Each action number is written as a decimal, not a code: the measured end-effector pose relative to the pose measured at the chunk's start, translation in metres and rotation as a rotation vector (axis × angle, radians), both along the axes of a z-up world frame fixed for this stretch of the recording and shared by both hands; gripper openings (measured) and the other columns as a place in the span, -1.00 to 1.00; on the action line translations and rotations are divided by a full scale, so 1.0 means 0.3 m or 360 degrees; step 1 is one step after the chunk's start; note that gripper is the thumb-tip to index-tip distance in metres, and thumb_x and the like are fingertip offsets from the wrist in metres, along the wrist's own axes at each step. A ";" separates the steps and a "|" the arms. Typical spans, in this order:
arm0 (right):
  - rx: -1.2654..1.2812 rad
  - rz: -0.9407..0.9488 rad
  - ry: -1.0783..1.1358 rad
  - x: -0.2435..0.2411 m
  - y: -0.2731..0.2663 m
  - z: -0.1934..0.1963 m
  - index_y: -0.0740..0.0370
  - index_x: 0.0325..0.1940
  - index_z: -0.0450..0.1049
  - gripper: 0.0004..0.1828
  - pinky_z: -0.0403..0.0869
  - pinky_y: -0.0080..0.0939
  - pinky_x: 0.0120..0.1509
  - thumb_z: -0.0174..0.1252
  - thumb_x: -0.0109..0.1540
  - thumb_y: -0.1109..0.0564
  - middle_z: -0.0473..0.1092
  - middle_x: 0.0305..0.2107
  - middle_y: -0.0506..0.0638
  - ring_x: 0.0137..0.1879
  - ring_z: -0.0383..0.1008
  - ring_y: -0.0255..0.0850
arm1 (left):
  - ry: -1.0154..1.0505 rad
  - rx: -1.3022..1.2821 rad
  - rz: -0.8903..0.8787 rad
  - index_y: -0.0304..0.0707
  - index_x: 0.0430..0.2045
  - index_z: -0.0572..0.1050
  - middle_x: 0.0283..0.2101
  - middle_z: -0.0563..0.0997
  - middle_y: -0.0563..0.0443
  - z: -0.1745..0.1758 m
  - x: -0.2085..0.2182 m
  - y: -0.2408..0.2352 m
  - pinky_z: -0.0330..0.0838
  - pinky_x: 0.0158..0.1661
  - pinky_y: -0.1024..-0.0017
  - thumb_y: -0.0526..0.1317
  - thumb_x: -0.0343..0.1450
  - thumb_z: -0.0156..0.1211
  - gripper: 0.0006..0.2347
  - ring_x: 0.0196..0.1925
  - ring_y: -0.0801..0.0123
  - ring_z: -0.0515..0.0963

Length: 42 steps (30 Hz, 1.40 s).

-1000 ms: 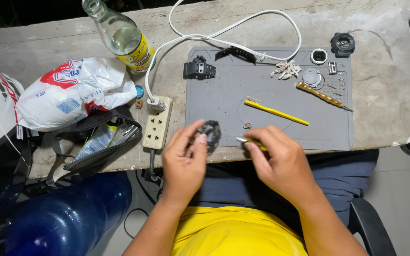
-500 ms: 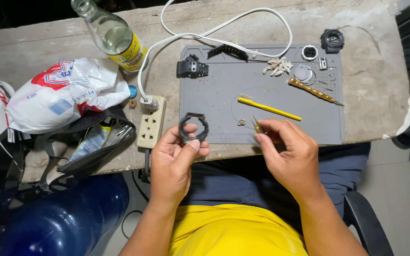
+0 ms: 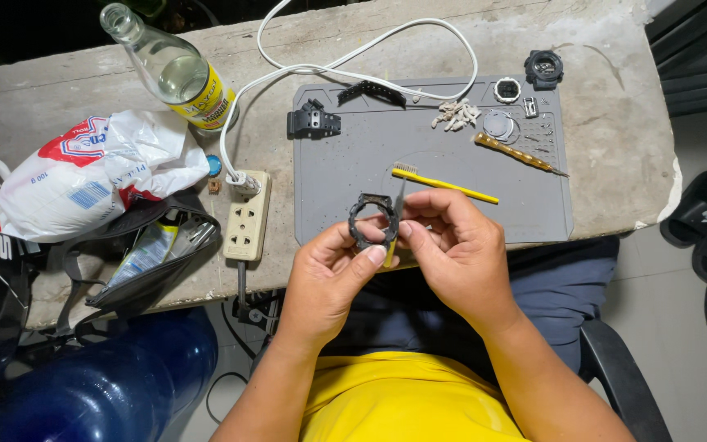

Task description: The person cleans a disassembled watch case using a small brush and tweezers. They scrub the interior and exterior surfaces, then use tweezers to remove debris from crevices. The cleaned parts remain in hand at the end of the clip.

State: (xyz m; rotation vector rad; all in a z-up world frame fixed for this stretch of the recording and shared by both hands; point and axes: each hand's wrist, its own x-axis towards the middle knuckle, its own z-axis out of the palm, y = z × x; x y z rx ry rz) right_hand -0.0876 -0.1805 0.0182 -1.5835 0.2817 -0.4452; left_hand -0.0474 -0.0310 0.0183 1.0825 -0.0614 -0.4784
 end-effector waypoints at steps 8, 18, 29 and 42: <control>-0.0853 0.0069 -0.0075 0.026 -0.055 0.017 0.12 -0.17 0.64 -0.84 0.56 -0.20 -0.22 0.30 0.21 0.30 0.56 -0.42 -0.02 -0.34 0.56 -0.18 | 0.0089 0.0062 0.0153 -0.53 -0.27 0.60 -0.21 0.68 -0.19 -0.118 0.012 0.027 0.67 -0.36 0.48 -0.41 0.40 0.28 -0.88 -0.33 0.38 0.68; -0.1830 0.0024 -0.0132 0.060 -0.071 -0.083 0.10 -0.20 0.58 -0.92 0.46 -0.03 0.12 0.30 0.23 0.20 0.40 -0.21 -0.01 0.02 0.41 0.03 | 0.0112 0.0053 0.0276 -0.53 -0.19 0.61 -0.25 0.70 -0.23 -0.087 0.048 0.054 0.65 -0.32 0.49 -0.40 0.40 0.27 -0.84 -0.34 0.36 0.67; -0.1710 -0.0332 -0.0230 0.158 -0.248 -0.033 0.27 -0.16 0.57 -0.92 0.39 -0.03 0.01 0.26 0.29 0.36 0.42 -0.26 0.06 -0.12 0.33 0.05 | 0.0147 0.0158 0.0140 -0.46 -0.13 0.61 -0.29 0.65 -0.10 -0.110 0.068 0.084 0.62 -0.32 0.42 -0.37 0.40 0.26 -0.80 -0.32 0.35 0.62; -0.1900 -0.0133 0.0165 0.007 -0.181 -0.050 0.23 -0.23 0.45 -0.90 0.36 0.01 0.02 0.25 0.25 0.30 0.38 -0.26 0.07 -0.12 0.29 0.08 | 0.0144 0.0095 0.0251 -0.46 -0.13 0.58 -0.18 0.66 -0.16 -0.057 0.108 0.129 0.61 -0.33 0.52 -0.38 0.43 0.21 -0.82 -0.29 0.24 0.66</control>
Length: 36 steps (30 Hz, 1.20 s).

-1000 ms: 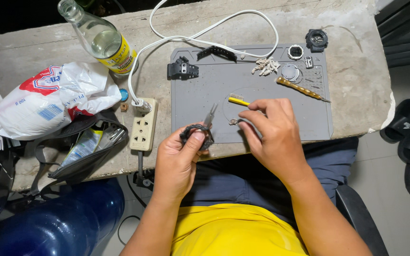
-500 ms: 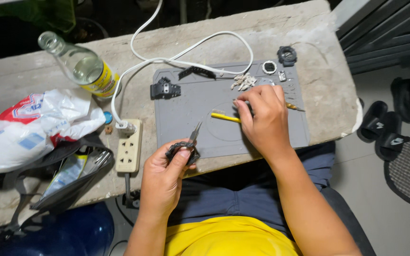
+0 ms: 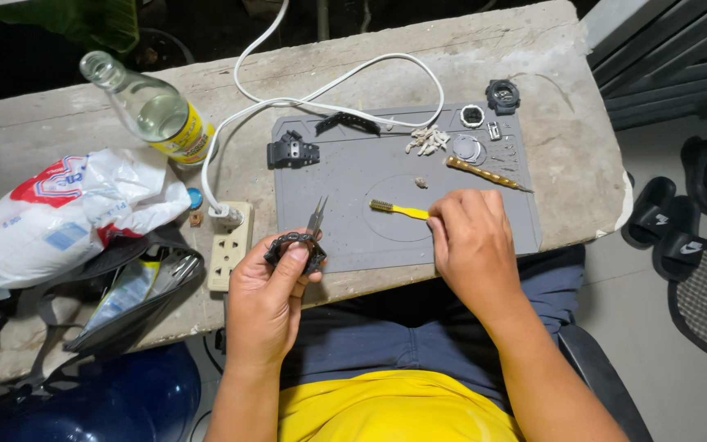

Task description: The person cleans a disassembled watch case using a small brush and tweezers. They scrub the interior and exterior surfaces, then use tweezers to remove debris from crevices. The cleaned parts remain in hand at the end of the clip.

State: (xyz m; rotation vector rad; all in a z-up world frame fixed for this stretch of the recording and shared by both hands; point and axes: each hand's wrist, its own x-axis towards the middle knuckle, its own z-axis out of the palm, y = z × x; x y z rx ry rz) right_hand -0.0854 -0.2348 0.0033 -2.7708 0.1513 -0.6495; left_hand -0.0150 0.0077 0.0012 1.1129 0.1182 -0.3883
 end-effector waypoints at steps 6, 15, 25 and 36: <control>-0.0244 -0.0059 0.0038 -0.005 -0.004 -0.052 0.09 -0.07 0.49 -0.88 0.48 0.01 0.05 0.18 0.33 0.07 0.37 -0.26 -0.03 -0.01 0.43 0.01 | -0.0172 -0.0085 0.0154 -0.56 -0.19 0.56 -0.18 0.68 -0.38 -0.016 -0.005 0.033 0.66 -0.35 0.55 -0.44 0.42 0.20 -0.85 -0.34 0.22 0.69; -0.0140 -0.0079 0.0184 -0.017 -0.026 -0.061 0.11 -0.19 0.39 -0.87 0.49 0.08 -0.01 0.15 0.36 0.05 0.30 -0.37 0.01 -0.10 0.44 0.08 | -0.0211 -0.0095 0.0202 -0.54 -0.20 0.56 -0.16 0.68 -0.38 0.008 -0.011 0.056 0.68 -0.35 0.55 -0.43 0.41 0.22 -0.86 -0.33 0.21 0.70; 0.0669 -0.0394 0.0127 -0.275 0.108 0.032 0.08 -0.11 0.48 -0.91 0.53 -0.02 -0.12 0.22 0.31 0.15 0.54 -0.42 0.07 -0.21 0.59 0.10 | -0.0345 -0.0057 0.0246 -0.53 -0.21 0.56 -0.17 0.67 -0.33 -0.044 0.014 0.077 0.71 -0.36 0.49 -0.44 0.43 0.20 -0.88 -0.32 0.25 0.69; 0.1437 -0.0066 0.0341 -0.210 0.374 -0.050 0.22 0.16 0.45 -0.66 0.60 0.12 -0.12 0.00 0.31 0.17 0.58 -0.26 0.35 -0.15 0.66 0.25 | -0.0519 -0.0113 0.0286 -0.48 -0.23 0.55 -0.15 0.65 -0.32 0.034 -0.003 0.086 0.68 -0.39 0.51 -0.41 0.45 0.19 -0.90 -0.33 0.29 0.65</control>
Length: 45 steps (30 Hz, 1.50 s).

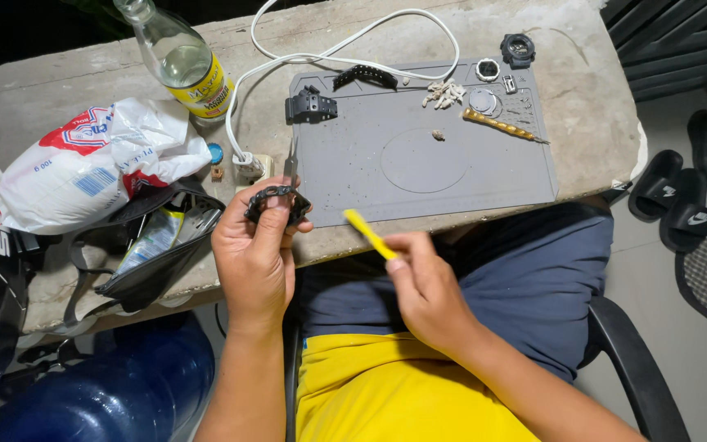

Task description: The person cleans a disassembled watch case using a small brush and tweezers. They scrub the interior and exterior surfaces, then use tweezers to remove debris from crevices. The cleaned parts remain in hand at the end of the clip.

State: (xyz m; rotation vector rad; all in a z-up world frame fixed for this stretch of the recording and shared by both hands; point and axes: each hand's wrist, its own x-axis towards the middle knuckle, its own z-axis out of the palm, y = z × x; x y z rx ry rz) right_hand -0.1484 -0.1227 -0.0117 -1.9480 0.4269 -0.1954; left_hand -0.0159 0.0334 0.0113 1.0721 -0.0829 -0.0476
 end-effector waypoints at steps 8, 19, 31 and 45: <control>0.0826 -0.0308 -0.0212 0.009 0.030 -0.046 0.30 0.19 0.17 -0.70 0.27 -0.41 -0.61 -0.23 0.36 0.29 0.40 -0.39 0.14 -0.62 0.25 -0.34 | 0.0012 -0.0045 0.0003 -0.50 -0.22 0.54 -0.15 0.65 -0.35 -0.009 0.026 0.027 0.68 -0.40 0.51 -0.39 0.44 0.20 -0.89 -0.35 0.25 0.66; 0.1026 -0.0197 0.0006 0.053 0.074 0.006 0.36 0.18 0.26 -0.69 0.33 -0.40 -0.75 -0.19 0.36 0.26 0.56 -0.35 0.28 -0.71 0.38 -0.27 | 0.0003 -0.0051 -0.0003 -0.52 -0.23 0.54 -0.15 0.64 -0.35 0.004 0.025 0.023 0.66 -0.42 0.50 -0.40 0.44 0.20 -0.89 -0.36 0.26 0.65; 0.1115 0.0060 -0.0044 0.087 0.075 -0.009 0.43 0.10 0.40 -0.73 0.35 -0.41 -0.81 -0.07 0.34 0.33 0.61 -0.35 0.30 -0.75 0.45 -0.23 | -0.0034 -0.0045 -0.0047 -0.51 -0.28 0.53 -0.14 0.63 -0.37 0.008 0.013 0.007 0.67 -0.41 0.46 -0.42 0.43 0.20 -0.92 -0.36 0.23 0.66; 0.0814 -0.0530 -0.0189 0.120 -0.083 -0.041 0.36 0.14 0.22 -0.77 0.32 -0.47 -0.72 -0.21 0.40 0.31 0.51 -0.34 0.22 -0.69 0.33 -0.32 | -0.0019 -0.0022 -0.0010 -0.51 -0.30 0.54 -0.14 0.62 -0.38 0.014 0.021 0.021 0.66 -0.43 0.45 -0.43 0.42 0.21 -0.93 -0.37 0.22 0.66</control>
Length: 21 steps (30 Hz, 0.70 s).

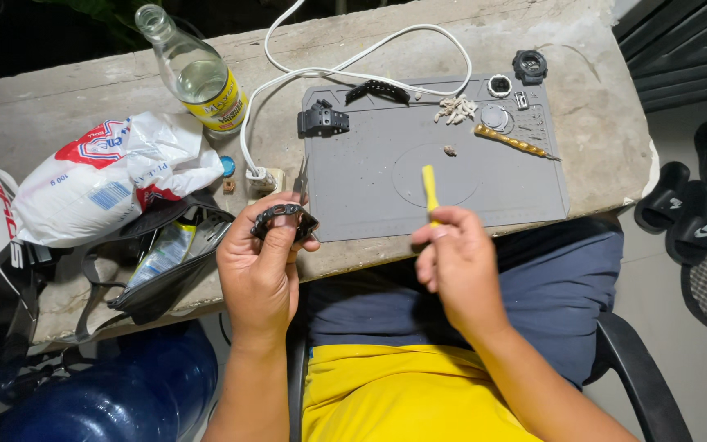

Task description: The person cleans a disassembled watch case using a small brush and tweezers. They scrub the interior and exterior surfaces, then use tweezers to remove debris from crevices. The cleaned parts remain in hand at the end of the clip.

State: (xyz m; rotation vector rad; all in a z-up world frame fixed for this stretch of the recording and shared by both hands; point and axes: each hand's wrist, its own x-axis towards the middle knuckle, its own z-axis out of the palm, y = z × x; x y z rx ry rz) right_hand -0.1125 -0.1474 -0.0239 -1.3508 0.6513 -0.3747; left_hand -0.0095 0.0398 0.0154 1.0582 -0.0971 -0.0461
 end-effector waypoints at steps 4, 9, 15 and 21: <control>0.0179 0.0600 -0.0033 0.021 0.158 0.011 0.40 0.06 0.36 -0.75 0.35 -0.37 -0.76 -0.15 0.38 0.27 0.58 -0.37 0.26 -0.73 0.40 -0.25 | -0.0016 0.0014 -0.0042 -0.52 -0.30 0.53 -0.13 0.62 -0.39 -0.004 -0.009 -0.012 0.66 -0.43 0.45 -0.43 0.43 0.19 -0.93 -0.37 0.25 0.65; -0.0295 0.0147 0.0029 0.030 -0.011 0.051 0.37 0.17 0.28 -0.69 0.35 -0.42 -0.66 -0.24 0.37 0.34 0.54 -0.24 0.19 -0.63 0.38 -0.33 | -0.0034 0.0015 0.0016 -0.52 -0.31 0.54 -0.14 0.62 -0.37 -0.006 -0.001 0.011 0.67 -0.44 0.45 -0.43 0.42 0.20 -0.94 -0.38 0.28 0.64; 0.0069 0.0692 -0.0024 0.045 0.163 0.049 0.42 0.11 0.41 -0.67 0.35 -0.39 -0.67 -0.12 0.30 0.37 0.57 -0.36 0.21 -0.70 0.40 -0.29 | -0.0070 0.0026 -0.0041 -0.56 -0.32 0.53 -0.15 0.61 -0.41 0.006 -0.005 -0.011 0.68 -0.45 0.43 -0.44 0.43 0.19 -0.93 -0.41 0.26 0.64; -0.0345 0.0303 0.0072 0.074 -0.050 -0.011 0.40 0.12 0.35 -0.67 0.34 -0.39 -0.61 -0.27 0.36 0.34 0.54 -0.32 0.23 -0.69 0.37 -0.29 | -0.0035 -0.0005 0.0009 -0.55 -0.30 0.53 -0.14 0.61 -0.37 -0.007 0.004 0.009 0.68 -0.45 0.45 -0.43 0.43 0.19 -0.93 -0.40 0.29 0.64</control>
